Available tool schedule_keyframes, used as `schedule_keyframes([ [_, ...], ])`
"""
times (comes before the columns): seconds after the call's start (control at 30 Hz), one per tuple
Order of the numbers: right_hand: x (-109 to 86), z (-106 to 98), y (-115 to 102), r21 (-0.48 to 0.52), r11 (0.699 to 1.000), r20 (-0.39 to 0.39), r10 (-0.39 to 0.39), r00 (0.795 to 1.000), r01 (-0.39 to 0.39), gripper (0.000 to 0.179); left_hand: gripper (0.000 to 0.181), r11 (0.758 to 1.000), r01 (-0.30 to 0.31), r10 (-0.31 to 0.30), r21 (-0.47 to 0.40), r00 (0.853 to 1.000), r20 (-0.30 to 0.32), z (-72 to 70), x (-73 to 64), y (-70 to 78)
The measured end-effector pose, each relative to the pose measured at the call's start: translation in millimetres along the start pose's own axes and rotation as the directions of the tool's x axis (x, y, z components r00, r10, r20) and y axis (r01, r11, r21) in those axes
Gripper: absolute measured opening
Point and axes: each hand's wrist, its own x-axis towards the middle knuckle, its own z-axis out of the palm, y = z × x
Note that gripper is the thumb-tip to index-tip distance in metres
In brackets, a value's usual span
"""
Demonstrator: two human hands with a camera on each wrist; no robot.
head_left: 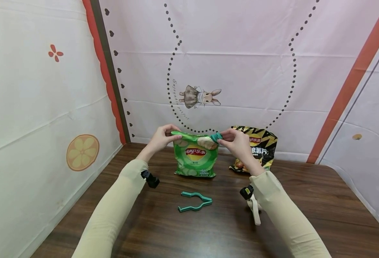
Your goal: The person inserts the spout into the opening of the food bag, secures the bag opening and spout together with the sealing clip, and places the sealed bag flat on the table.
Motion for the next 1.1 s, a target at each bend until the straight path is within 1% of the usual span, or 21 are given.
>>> schedule_keyframes([
  [0.23, -0.7, 1, 0, 0.042, 0.998, 0.025, 0.041, 0.999, -0.042, 0.025, 0.027, 1.000, -0.011, 0.011, 0.003, 1.000, -0.010, -0.2, -0.3, 0.5],
  [0.3, -0.6, 1, 0, 0.051, 0.997, 0.028, 0.050, 0.998, -0.051, 0.026, 0.029, 1.000, -0.014, 0.014, 0.021, 1.000, -0.007, -0.5, 0.4, 2.3],
  [0.33, -0.6, 1, 0, 0.055, 0.997, 0.028, 0.054, 0.998, -0.056, 0.026, 0.031, 0.999, -0.018, 0.018, 0.046, 1.000, -0.005, -0.5, 1.2, 3.6],
  [0.4, -0.4, 2, 1, 0.057, 0.996, 0.032, 0.061, 0.998, -0.063, 0.026, 0.036, 0.992, -0.023, 0.024, 0.124, 1.000, -0.003, 0.7, 2.7, 8.4],
  [0.47, -0.4, 2, 1, 0.062, 0.996, 0.038, 0.066, 0.997, -0.068, 0.027, 0.039, 0.973, -0.034, 0.032, 0.228, 0.999, 0.012, 3.7, 4.9, 16.5],
  [0.53, -0.1, 2, 1, 0.064, 0.995, 0.044, 0.069, 0.997, -0.072, 0.027, 0.040, 0.939, -0.056, 0.042, 0.340, 0.998, 0.048, 9.0, 7.5, 27.6],
  [0.6, 0.6, 2, 0, 0.066, 0.995, 0.044, 0.069, 0.997, -0.072, 0.027, 0.040, 0.910, -0.075, 0.039, 0.409, 0.995, 0.096, 15.5, 10.3, 40.0],
  [0.67, 1.5, 2, 0, 0.062, 0.996, 0.041, 0.069, 0.997, -0.071, 0.026, 0.039, 0.890, -0.089, 0.030, 0.447, 0.990, 0.136, 22.1, 13.0, 50.0],
  [0.73, 2.5, 3, -1, 0.060, 0.996, 0.037, 0.068, 0.997, -0.070, 0.026, 0.038, 0.885, -0.085, 0.018, 0.457, 0.988, 0.150, 27.7, 15.7, 56.1],
  [0.8, 3.3, 3, -2, 0.057, 0.996, 0.038, 0.070, 0.997, -0.072, 0.027, 0.037, 0.888, -0.070, 0.005, 0.454, 0.990, 0.142, 32.0, 17.6, 57.6],
  [1.03, 2.6, 5, 0, 0.056, 0.995, 0.049, 0.082, 0.995, -0.084, 0.027, 0.034, 0.890, -0.049, -0.001, 0.452, 0.994, 0.110, 43.8, 20.3, 51.2],
  [1.1, 2.5, 6, 1, 0.058, 0.995, 0.047, 0.080, 0.996, -0.083, 0.027, 0.035, 0.879, -0.054, 0.002, 0.475, 0.994, 0.111, 46.5, 20.5, 51.0],
])
